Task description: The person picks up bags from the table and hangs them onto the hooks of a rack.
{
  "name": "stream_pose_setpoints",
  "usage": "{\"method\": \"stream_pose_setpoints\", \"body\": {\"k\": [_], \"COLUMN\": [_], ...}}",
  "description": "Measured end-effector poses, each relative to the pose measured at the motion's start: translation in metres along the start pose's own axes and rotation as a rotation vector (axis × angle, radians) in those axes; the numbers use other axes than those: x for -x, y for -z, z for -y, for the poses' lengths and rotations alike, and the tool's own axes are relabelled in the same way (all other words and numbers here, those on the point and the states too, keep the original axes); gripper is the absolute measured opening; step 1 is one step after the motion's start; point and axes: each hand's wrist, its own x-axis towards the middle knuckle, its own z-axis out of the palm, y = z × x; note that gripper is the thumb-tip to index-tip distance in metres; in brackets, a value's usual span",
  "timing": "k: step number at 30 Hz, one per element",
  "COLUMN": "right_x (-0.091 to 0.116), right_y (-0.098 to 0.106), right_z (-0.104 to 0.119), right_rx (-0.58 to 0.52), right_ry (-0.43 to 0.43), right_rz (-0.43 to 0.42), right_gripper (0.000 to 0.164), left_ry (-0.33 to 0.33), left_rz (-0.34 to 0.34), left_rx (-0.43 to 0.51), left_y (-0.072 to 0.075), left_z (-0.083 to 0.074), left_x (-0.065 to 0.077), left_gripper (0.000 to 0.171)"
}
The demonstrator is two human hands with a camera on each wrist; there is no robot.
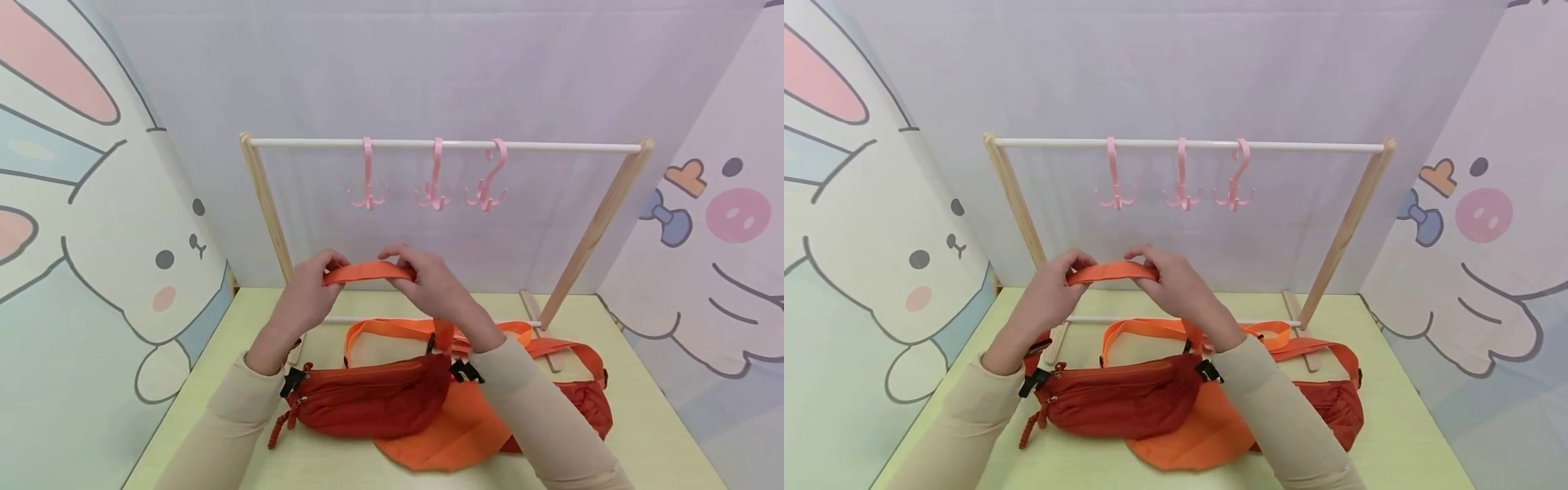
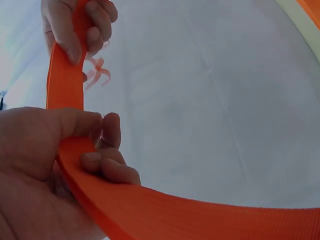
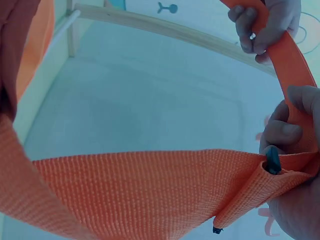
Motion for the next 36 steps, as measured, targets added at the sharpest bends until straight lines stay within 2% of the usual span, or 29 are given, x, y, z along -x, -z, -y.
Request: {"method": "stream_pose_setpoints", "body": {"k": [6, 12, 20, 28, 36], "right_x": [0.001, 0.002, 0.002, -0.007, -0.020], "right_y": [0.016, 0.029, 0.044, 0.052, 0.051], "right_z": [0.007, 0.014, 0.022, 0.026, 0.027], "right_rx": [0.017, 0.005, 0.001, 0.048, 0.078], "right_ry": [0.022, 0.024, 0.020, 0.070, 0.137], "right_rz": [-0.008, -0.026, -0.084, -0.192, -0.323], "right_gripper": [0.024, 0.021, 0.023, 0.020, 0.015], "left_ry": [-0.027, -0.056, -0.065, -0.106, -0.183], "left_rz": [0.028, -0.007, -0.017, -0.118, -0.327], "left_rx": [0.040, 0.065, 0.093, 0.121, 0.129], "left_y": [0.016, 0.023, 0.034, 0.039, 0.039], "left_z": [-0.008, -0.012, -0.021, -0.026, -0.027], "left_x": [0.002, 0.002, 0.002, -0.008, -0.028], "left_gripper": [0.023, 0.023, 0.024, 0.024, 0.023]}}
